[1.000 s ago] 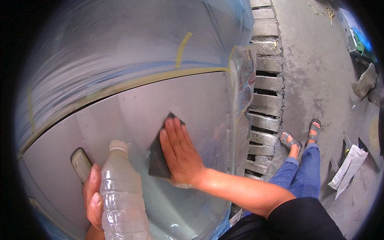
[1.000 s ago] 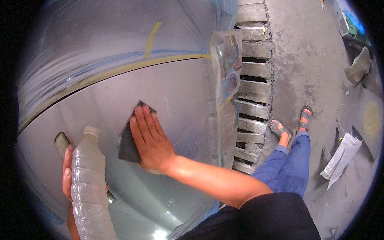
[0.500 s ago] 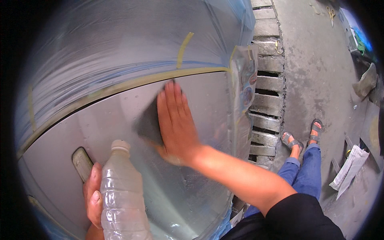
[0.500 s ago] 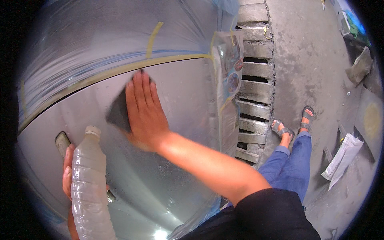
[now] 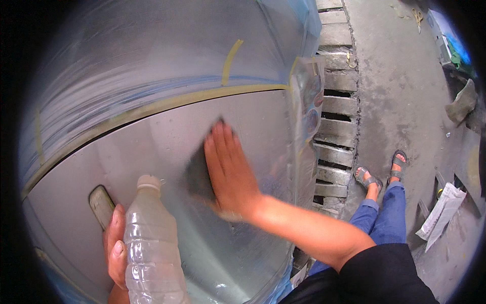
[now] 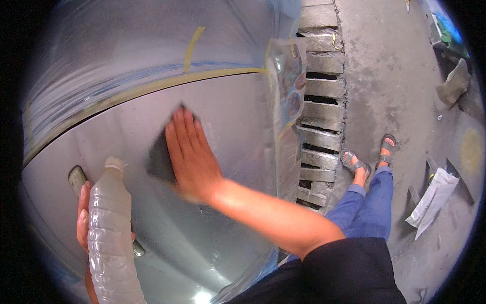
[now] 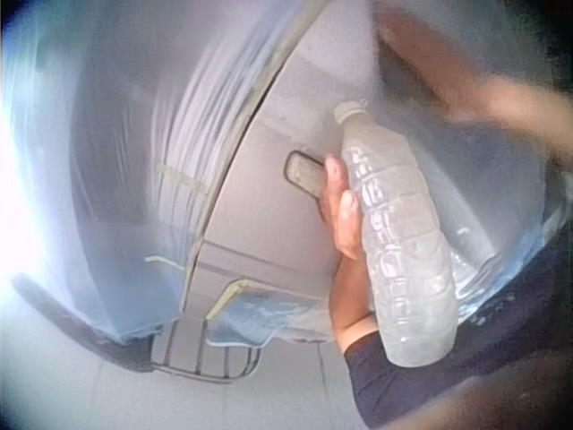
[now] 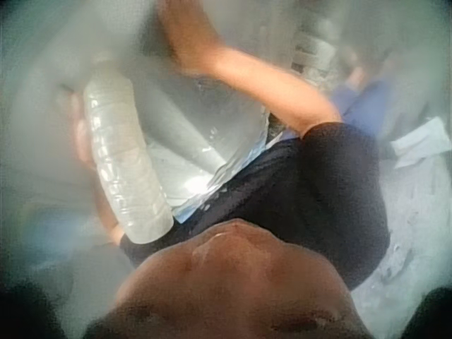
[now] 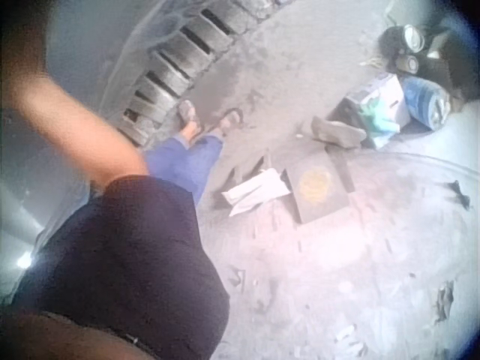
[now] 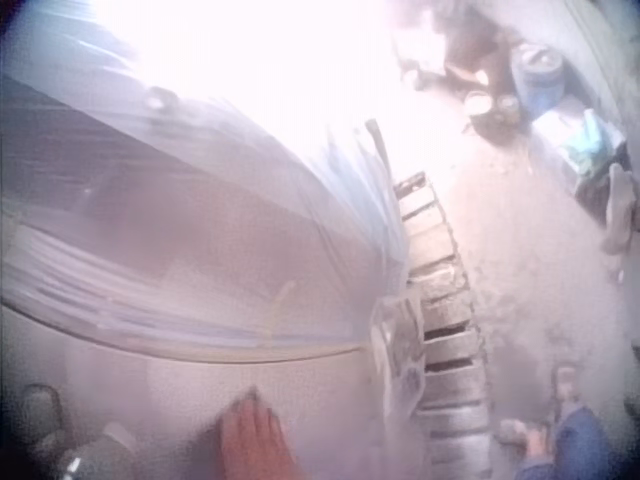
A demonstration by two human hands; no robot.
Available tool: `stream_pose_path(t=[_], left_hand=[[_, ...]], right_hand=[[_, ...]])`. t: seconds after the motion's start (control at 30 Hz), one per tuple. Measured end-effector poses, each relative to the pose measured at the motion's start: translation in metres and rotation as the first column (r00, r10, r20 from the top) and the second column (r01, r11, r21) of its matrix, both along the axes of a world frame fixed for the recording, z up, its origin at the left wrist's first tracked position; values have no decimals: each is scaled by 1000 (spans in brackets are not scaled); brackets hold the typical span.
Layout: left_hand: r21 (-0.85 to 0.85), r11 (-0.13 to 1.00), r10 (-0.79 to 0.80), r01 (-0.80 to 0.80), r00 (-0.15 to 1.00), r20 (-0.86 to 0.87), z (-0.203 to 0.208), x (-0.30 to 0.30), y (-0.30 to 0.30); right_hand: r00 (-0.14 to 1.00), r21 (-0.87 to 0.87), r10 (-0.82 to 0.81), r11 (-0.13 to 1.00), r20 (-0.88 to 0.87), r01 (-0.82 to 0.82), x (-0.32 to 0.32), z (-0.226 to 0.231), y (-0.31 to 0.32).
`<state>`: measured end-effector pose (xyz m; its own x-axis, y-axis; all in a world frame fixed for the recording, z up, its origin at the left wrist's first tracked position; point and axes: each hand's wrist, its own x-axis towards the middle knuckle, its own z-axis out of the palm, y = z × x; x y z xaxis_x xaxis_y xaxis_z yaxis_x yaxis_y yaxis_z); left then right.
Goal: The person pours water from a plastic bottle onto a car door panel and sands the surface with a sanding block. They repeatedly wet the area and sand around the door handle and adjacent panels, occasionally wiping the surface with their hand to check the finish.
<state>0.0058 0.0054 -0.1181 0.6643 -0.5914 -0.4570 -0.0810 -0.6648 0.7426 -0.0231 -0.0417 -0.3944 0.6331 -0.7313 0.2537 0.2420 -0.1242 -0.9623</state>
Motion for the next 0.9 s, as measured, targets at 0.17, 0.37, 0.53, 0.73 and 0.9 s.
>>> stream_pose_path(t=[0.17, 0.37, 0.53, 0.73, 0.9], left_hand=[[1, 1000, 3, -3, 999, -42, -2, -1, -5], [4, 1000, 24, -24, 998, -64, -1, -1, -5], [-2, 1000, 20, -21, 996, -88, -2, -2, -4], [-7, 999, 33, -34, 994, -106, -1, -1, -5], [-24, 1000, 14, -17, 992, -123, -2, -2, -4]], right_hand=[[998, 23, -69, 997, 4, 69, -6, -1, 5], [996, -29, -85, 996, -4, 84, -3, -3, 15], [999, -51, -47, 998, 8, 47, -1, -1, -6], [998, -98, -34, 994, 57, 40, -6, -6, 24], [994, -79, -66, 994, 84, 73, 4, 2, -28]])
